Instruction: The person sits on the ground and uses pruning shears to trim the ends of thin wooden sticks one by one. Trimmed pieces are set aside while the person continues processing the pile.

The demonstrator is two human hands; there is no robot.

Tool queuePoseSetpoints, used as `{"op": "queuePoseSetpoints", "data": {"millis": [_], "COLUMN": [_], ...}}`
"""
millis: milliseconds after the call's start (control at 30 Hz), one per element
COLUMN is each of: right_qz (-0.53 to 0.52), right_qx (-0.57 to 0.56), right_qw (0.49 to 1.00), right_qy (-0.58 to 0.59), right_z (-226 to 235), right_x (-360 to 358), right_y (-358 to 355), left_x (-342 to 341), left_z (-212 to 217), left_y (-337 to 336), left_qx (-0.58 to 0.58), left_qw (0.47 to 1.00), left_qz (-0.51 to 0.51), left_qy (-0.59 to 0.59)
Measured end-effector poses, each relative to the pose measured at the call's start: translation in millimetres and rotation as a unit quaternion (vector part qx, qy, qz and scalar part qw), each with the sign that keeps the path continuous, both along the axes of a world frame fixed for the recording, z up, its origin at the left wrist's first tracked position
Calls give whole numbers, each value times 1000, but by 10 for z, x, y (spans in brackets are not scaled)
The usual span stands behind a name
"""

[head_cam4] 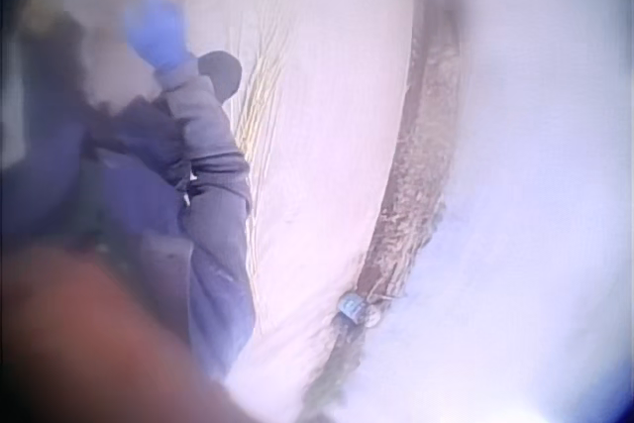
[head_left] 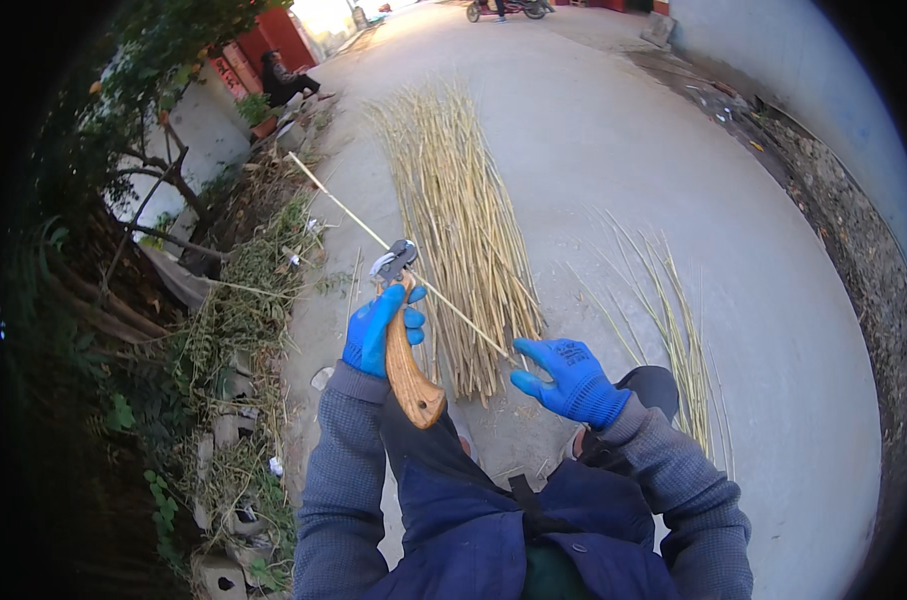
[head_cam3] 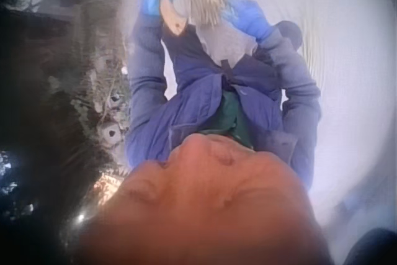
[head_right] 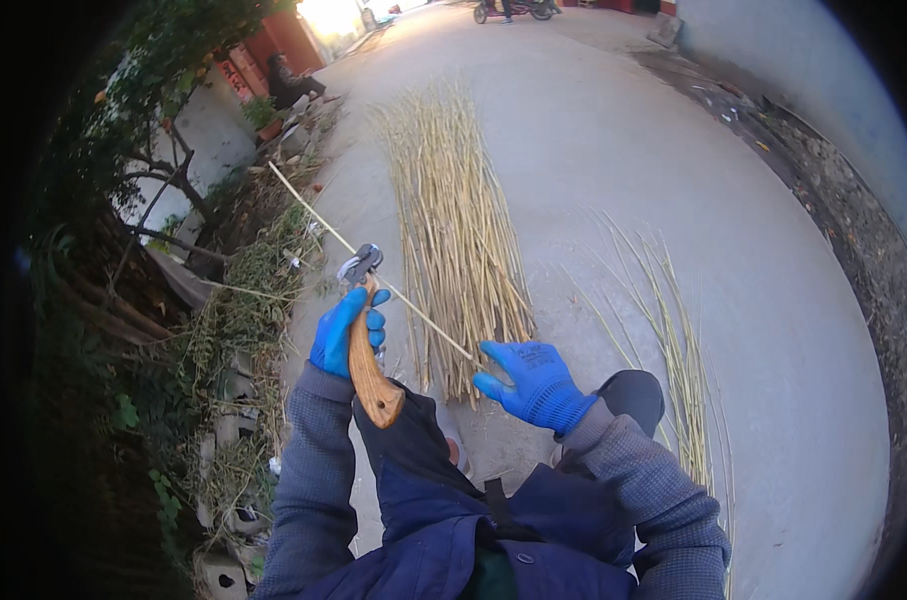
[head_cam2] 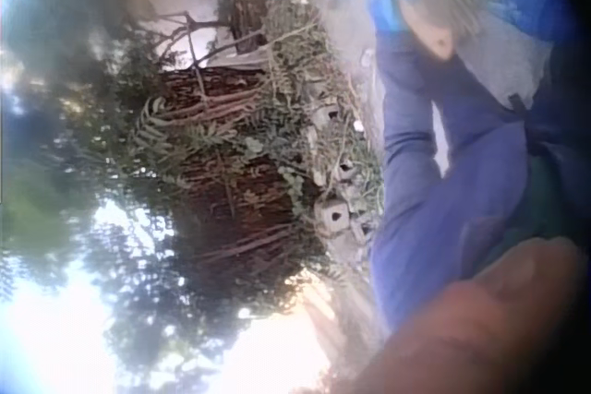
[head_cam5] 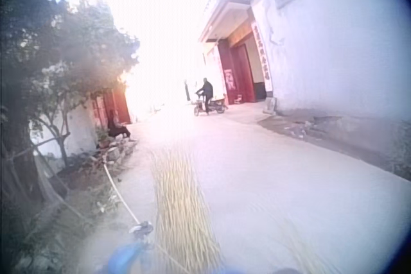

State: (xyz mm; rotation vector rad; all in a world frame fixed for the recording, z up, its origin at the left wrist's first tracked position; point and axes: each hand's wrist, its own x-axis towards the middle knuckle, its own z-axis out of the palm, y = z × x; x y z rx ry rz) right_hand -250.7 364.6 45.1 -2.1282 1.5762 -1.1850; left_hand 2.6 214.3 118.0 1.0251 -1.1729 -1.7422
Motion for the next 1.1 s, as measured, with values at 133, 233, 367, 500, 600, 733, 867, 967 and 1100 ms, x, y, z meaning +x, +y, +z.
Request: {"op": "queuePoseSetpoints", "data": {"millis": [133,233,367,500,600,733,867,967,1100], "right_qz": [75,103,109,78,12,-38,-113,-25,-34], "right_qx": [263,298,280,285,364,381,431,266,190], "right_qw": [943,924,949,954,915,863,832,945,976], "right_qy": [-188,-215,-92,-52,-175,-330,-329,-191,-102], "right_z": [-260,-313,-238,-217,-352,-726,-1042,-974,-728], "right_x": [492,620,464,0,-331,-596,-198,945,2336], "right_y": [-84,-55,-95,-230,-418,-879,-1746,-2645,-2928], "left_x": [434,794,1657,2864,3635,4082,3971,3573,3081], "left_z": [-310,-598,-866,-1084,-1317,-1725,-1861,-1677,-1158], "left_y": [3,-75,-559,-859,-741,-372,49,269,371], "left_qx": [38,39,-9,-49,-70,-36,33,52,98], "left_qw": [998,995,965,908,885,900,908,903,915], "left_qz": [32,79,257,413,459,435,417,426,392], "left_qy": [29,43,58,62,39,8,11,-15,5]}}
